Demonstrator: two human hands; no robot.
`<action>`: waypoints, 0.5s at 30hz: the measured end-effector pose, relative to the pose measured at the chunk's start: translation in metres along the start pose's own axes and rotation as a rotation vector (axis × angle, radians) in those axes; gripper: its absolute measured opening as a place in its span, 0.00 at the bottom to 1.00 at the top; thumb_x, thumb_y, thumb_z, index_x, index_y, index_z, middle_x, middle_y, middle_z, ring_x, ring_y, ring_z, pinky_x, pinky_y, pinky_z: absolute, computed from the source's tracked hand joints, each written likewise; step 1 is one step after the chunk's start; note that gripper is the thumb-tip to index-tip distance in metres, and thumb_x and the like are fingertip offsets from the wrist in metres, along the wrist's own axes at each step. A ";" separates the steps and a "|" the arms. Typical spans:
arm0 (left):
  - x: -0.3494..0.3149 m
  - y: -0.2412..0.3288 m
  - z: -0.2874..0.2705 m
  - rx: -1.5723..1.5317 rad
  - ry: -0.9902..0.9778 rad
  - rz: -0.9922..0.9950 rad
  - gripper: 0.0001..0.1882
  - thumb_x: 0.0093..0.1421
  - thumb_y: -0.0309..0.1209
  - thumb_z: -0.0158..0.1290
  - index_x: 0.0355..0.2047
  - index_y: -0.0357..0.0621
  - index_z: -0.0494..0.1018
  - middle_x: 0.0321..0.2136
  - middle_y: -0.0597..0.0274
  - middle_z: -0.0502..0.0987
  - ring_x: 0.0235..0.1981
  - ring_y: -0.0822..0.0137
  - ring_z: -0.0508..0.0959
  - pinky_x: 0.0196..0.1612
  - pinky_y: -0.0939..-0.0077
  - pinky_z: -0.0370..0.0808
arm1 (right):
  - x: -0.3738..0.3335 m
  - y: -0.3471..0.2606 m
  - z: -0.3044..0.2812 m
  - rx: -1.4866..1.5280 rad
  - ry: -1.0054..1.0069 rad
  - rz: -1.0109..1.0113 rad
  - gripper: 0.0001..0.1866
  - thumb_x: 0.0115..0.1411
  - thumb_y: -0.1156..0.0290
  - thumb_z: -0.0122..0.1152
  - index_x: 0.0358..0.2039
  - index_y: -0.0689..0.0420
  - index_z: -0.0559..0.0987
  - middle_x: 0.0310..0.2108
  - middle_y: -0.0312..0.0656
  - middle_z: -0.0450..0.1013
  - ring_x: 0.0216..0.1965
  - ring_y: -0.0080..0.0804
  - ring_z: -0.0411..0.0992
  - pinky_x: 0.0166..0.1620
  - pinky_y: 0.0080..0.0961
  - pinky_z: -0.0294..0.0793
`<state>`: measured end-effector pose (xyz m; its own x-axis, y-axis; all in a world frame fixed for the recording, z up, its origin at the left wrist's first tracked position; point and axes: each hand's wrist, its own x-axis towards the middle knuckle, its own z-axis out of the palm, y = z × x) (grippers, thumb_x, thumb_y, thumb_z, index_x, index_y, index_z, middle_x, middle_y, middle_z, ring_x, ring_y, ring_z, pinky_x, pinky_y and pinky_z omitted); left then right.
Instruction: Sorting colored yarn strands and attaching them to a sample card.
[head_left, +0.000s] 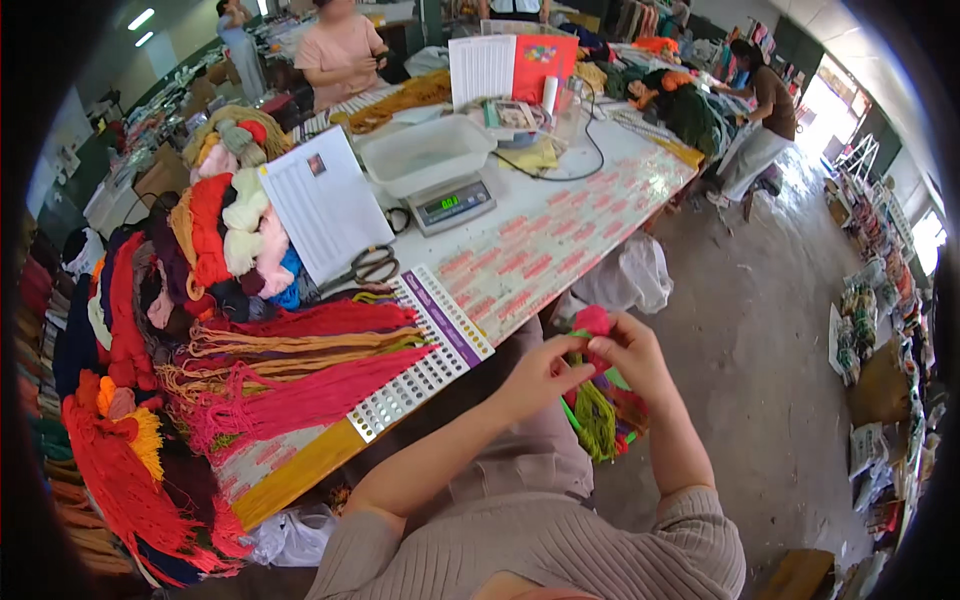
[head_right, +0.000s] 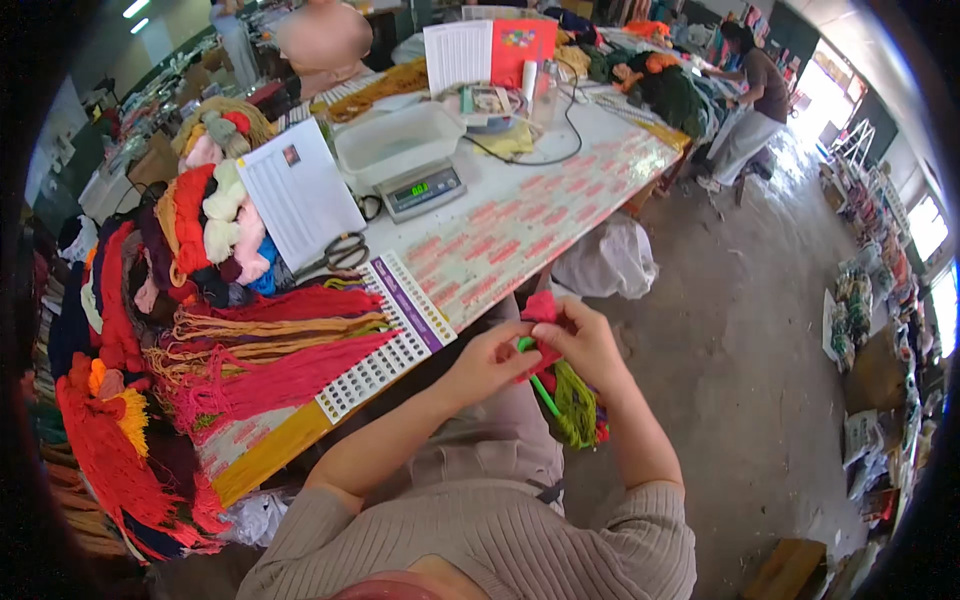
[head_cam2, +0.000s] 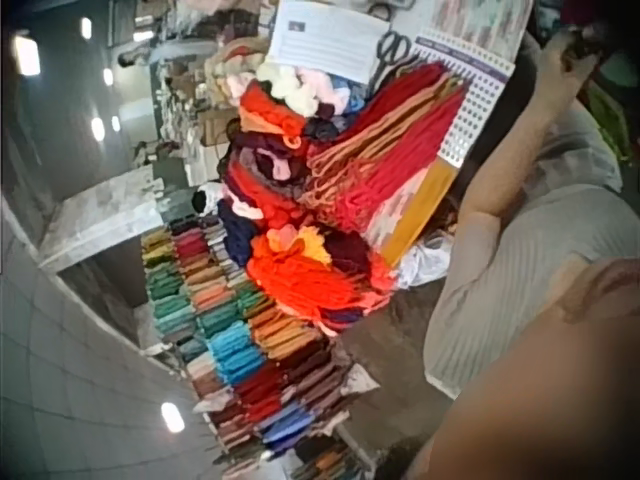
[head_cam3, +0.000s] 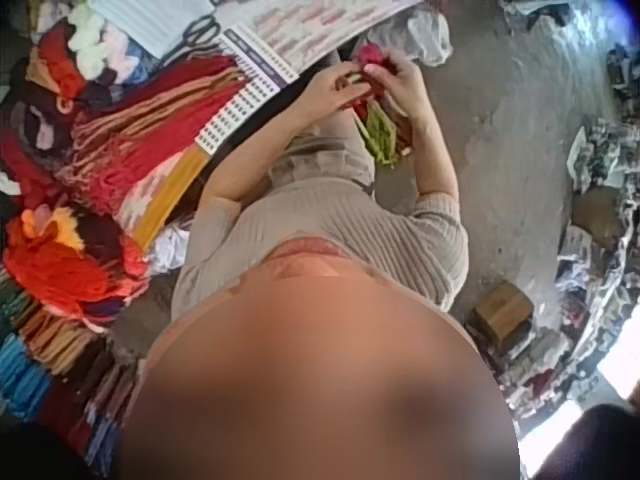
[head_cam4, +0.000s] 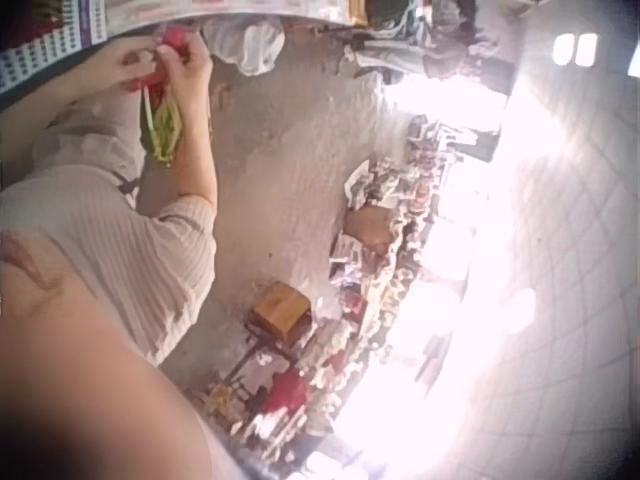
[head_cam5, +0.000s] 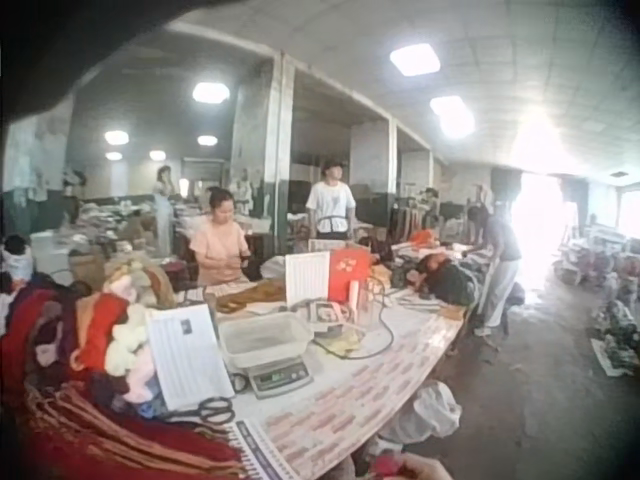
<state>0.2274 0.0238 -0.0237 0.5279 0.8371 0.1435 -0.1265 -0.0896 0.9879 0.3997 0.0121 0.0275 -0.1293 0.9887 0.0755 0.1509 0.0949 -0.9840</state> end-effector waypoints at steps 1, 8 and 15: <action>0.000 0.010 0.003 -0.032 -0.010 -0.020 0.19 0.55 0.31 0.57 0.45 0.37 0.69 0.30 0.69 0.71 0.23 0.82 0.68 0.26 0.87 0.66 | 0.000 0.005 0.000 -0.055 0.009 -0.044 0.10 0.55 0.75 0.61 0.37 0.62 0.74 0.28 0.32 0.71 0.30 0.16 0.67 0.34 0.15 0.68; 0.007 0.017 -0.004 0.208 0.086 0.034 0.10 0.59 0.31 0.52 0.36 0.37 0.74 0.20 0.67 0.72 0.21 0.80 0.70 0.23 0.84 0.66 | -0.002 0.002 0.000 0.042 0.022 -0.004 0.09 0.58 0.72 0.58 0.37 0.62 0.74 0.24 0.32 0.70 0.22 0.13 0.64 0.25 0.12 0.62; 0.005 0.054 -0.028 0.524 0.181 0.185 0.10 0.57 0.34 0.51 0.29 0.39 0.74 0.24 0.53 0.75 0.26 0.55 0.75 0.29 0.68 0.69 | -0.004 0.003 -0.012 -0.029 -0.241 0.085 0.14 0.61 0.64 0.54 0.33 0.64 0.77 0.20 0.29 0.65 0.22 0.13 0.59 0.25 0.15 0.60</action>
<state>0.1997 0.0379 0.0287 0.3787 0.8571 0.3493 0.2540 -0.4591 0.8513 0.4125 0.0098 0.0267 -0.3445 0.9374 -0.0517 0.1992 0.0192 -0.9798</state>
